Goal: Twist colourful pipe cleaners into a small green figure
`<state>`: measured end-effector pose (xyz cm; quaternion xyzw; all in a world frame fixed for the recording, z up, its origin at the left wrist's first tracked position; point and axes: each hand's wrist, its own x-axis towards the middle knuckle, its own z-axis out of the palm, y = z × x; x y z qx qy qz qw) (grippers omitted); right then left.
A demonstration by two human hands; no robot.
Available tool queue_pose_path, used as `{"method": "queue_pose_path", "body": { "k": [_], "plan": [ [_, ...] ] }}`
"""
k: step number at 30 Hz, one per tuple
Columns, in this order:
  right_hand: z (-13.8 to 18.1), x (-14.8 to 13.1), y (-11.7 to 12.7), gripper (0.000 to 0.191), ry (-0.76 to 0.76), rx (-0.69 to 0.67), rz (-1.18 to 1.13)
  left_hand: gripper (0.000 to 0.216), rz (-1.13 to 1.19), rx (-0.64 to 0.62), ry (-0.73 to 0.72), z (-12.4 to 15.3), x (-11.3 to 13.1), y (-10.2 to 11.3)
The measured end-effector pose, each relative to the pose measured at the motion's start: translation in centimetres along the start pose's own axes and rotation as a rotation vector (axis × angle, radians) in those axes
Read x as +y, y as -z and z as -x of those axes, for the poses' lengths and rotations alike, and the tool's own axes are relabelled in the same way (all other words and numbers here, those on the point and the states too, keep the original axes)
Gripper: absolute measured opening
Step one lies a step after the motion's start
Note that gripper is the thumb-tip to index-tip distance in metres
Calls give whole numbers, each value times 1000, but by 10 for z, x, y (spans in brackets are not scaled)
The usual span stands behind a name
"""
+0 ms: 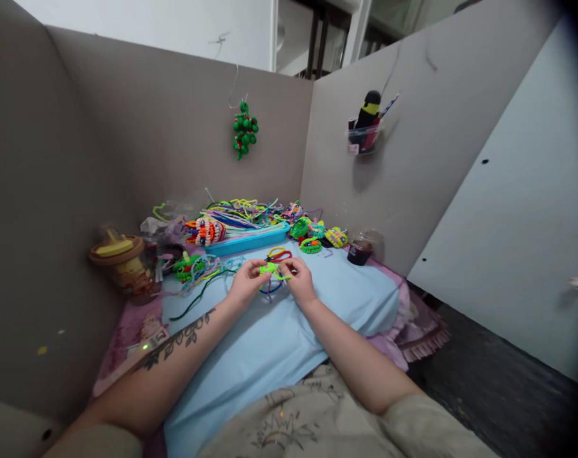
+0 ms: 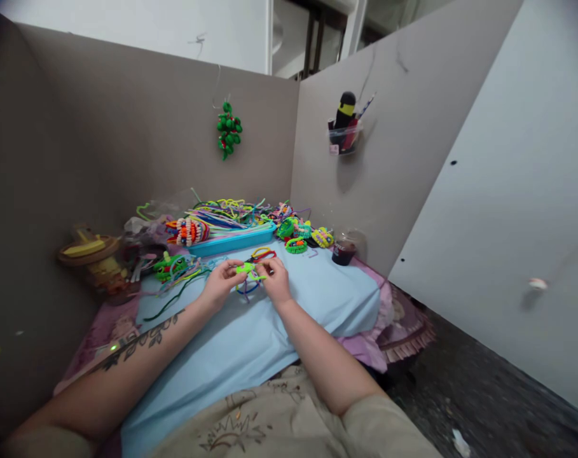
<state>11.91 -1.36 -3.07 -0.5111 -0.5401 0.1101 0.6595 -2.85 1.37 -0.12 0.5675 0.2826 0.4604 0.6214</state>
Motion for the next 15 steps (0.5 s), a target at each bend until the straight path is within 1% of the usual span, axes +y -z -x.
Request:
{"method": "queue_pose_path", "body": {
  "k": [3, 7, 15],
  "plan": [
    [0, -2, 0, 12, -2, 31, 24, 43, 5, -9, 10, 0, -1, 1],
    [1, 0, -1, 12, -27, 61, -20, 43, 28, -21, 42, 0, -1, 2],
    [2, -3, 0, 12, -76, 57, -107, 43, 68, -49, 55, -1, -2, 3]
  ]
}}
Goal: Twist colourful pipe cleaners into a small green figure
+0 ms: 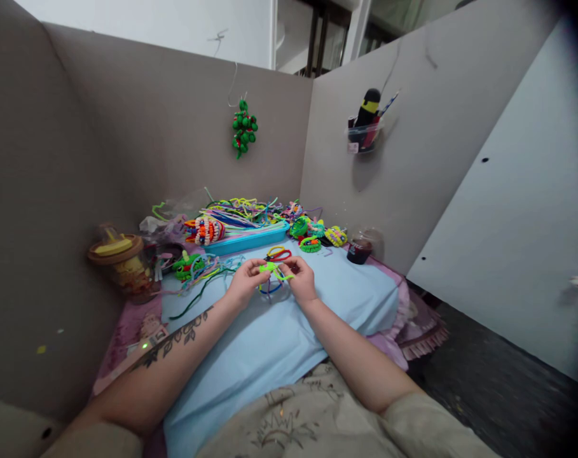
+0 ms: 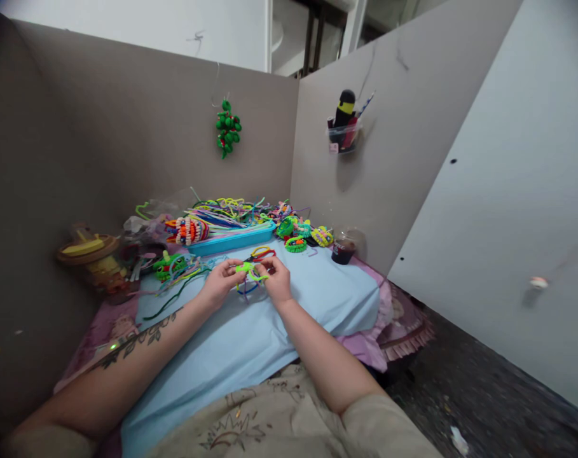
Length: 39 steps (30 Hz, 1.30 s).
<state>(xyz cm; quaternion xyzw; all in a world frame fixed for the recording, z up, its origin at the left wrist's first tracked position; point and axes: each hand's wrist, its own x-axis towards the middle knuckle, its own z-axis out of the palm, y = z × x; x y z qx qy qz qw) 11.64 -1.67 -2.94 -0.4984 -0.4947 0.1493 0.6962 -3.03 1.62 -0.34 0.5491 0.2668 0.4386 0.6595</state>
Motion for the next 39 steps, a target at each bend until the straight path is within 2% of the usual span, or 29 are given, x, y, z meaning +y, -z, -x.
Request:
{"method": "queue_pose_path", "body": {
  "k": [8, 14, 22, 27, 30, 36, 39],
  "plan": [
    [1, -1, 1, 13, 26, 5, 57, 42, -3, -33, -6, -1, -1, 2],
    [2, -2, 1, 20, 18, -16, 65, 44, -23, 29, -55, -2, 0, 2],
    [5, -1, 3, 24, 38, -185, 48, 41, -16, -7, -73, -2, 1, 2],
    [5, -5, 3, 18, 141, -287, 117, 40, -49, 65, -113, -1, 2, 1],
    [6, -5, 0, 23, 202, -344, 189, 42, -76, 93, -126, 1, 2, 0],
    [10, -3, -7, 16, 271, -282, 315, 42, -82, 114, -106, 2, -3, -2],
    [10, -3, -6, 21, 327, -265, 329, 41, -66, 168, -126, 0, -5, -1]
  ]
}}
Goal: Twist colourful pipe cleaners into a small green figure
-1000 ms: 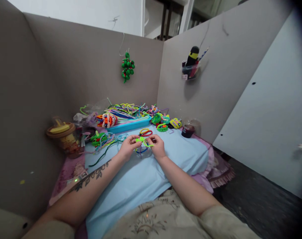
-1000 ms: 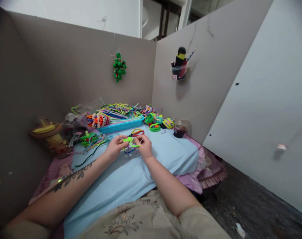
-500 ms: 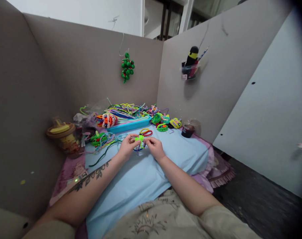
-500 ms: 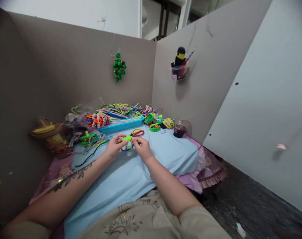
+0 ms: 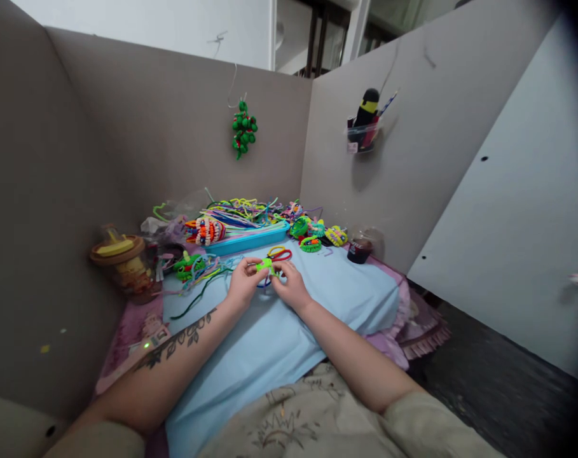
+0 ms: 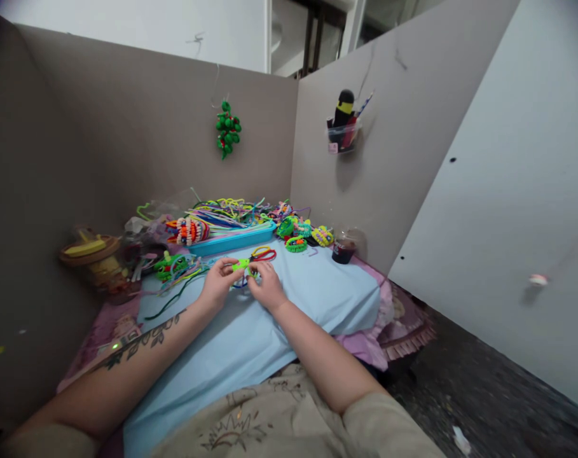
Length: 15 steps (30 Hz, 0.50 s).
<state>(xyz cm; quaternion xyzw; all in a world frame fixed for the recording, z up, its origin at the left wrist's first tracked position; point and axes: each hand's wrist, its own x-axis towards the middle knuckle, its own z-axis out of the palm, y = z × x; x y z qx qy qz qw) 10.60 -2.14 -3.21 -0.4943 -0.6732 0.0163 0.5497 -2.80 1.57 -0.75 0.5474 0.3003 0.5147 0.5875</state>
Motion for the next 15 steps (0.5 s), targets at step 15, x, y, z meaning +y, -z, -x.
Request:
{"method": "queue_pose_path", "body": {
  "k": [15],
  "plan": [
    [7, -14, 5, 27, 367, -256, -116, 44, 113, 210, -68, -12, 1, 10]
  ]
}}
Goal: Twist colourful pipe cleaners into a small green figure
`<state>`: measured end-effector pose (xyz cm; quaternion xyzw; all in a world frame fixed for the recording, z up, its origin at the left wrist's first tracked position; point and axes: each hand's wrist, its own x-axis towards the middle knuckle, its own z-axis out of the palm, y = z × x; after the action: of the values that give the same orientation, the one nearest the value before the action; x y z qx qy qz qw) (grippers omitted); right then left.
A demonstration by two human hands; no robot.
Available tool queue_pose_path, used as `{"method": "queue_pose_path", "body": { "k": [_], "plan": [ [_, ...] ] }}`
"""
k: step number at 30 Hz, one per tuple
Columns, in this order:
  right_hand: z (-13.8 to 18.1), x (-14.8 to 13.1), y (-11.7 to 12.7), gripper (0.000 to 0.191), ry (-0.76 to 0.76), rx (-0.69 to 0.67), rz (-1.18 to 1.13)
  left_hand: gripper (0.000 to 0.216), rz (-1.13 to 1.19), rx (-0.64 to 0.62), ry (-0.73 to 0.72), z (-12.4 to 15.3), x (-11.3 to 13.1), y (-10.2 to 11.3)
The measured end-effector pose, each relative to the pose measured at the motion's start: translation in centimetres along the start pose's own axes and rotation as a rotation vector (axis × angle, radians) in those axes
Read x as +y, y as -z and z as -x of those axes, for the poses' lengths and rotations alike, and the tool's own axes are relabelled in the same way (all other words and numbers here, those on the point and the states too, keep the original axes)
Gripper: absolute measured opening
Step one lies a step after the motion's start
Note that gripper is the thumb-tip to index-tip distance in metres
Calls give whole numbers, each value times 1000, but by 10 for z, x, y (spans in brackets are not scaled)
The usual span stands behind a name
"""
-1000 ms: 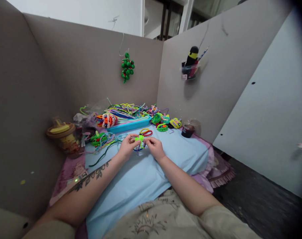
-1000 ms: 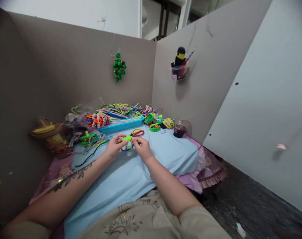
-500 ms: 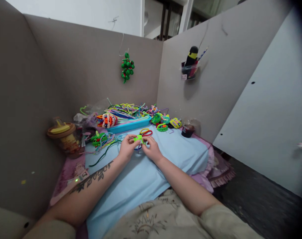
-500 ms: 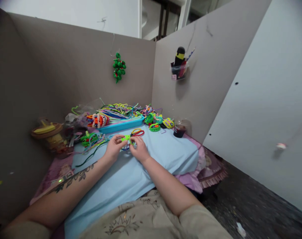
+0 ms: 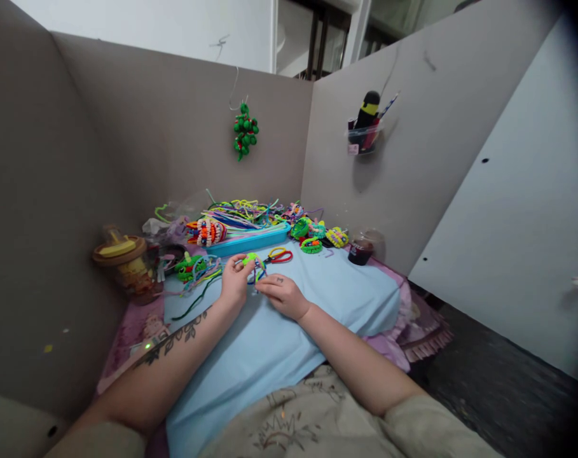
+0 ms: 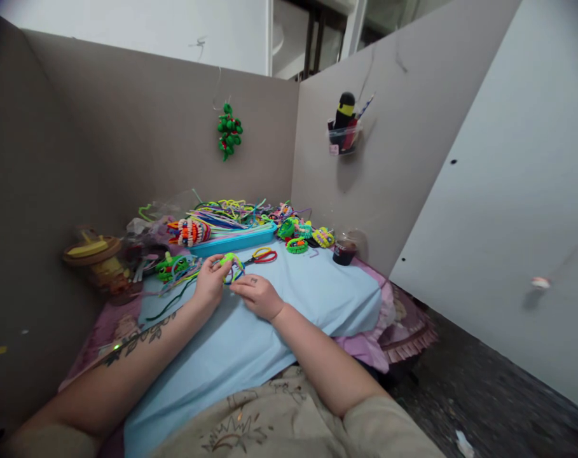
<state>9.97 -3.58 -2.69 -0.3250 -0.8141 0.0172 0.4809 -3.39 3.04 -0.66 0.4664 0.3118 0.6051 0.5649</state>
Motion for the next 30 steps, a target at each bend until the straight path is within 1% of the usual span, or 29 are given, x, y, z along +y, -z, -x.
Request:
{"method": "queue_pose_path", "body": {
  "k": [2, 4, 6, 7, 9, 15, 20, 23, 27, 30],
  "plan": [
    [1, 1, 0, 25, -74, 41, -54, 46, 21, 5, 44, -1, 1, 0],
    [2, 6, 0, 26, -231, 162, -89, 48, 37, -19, 106, 0, 3, -1],
    [3, 11, 2, 26, -384, 314, -71, 49, 47, -57, 159, 3, 5, -3],
    [2, 13, 2, 24, -431, 376, -44, 49, 48, -77, 175, 5, 5, -4],
    [1, 16, 4, 19, -459, 436, 10, 49, 35, -116, 180, 7, 6, -6],
    [-2, 15, 5, 13, -414, 405, 20, 47, -64, -244, 147, 11, 2, -5],
    [-3, 12, 6, 16, -402, 411, 17, 44, -98, -322, 145, 12, 2, -5],
    [-2, 12, 7, 15, -391, 373, 6, 42, -91, -323, 128, 11, 2, -5],
    [-1, 13, 6, 15, -389, 354, 20, 41, -96, -295, 105, 10, 1, -3],
    [0, 15, 5, 14, -374, 305, 38, 41, -82, -278, 100, 9, 2, -4]
  ]
}}
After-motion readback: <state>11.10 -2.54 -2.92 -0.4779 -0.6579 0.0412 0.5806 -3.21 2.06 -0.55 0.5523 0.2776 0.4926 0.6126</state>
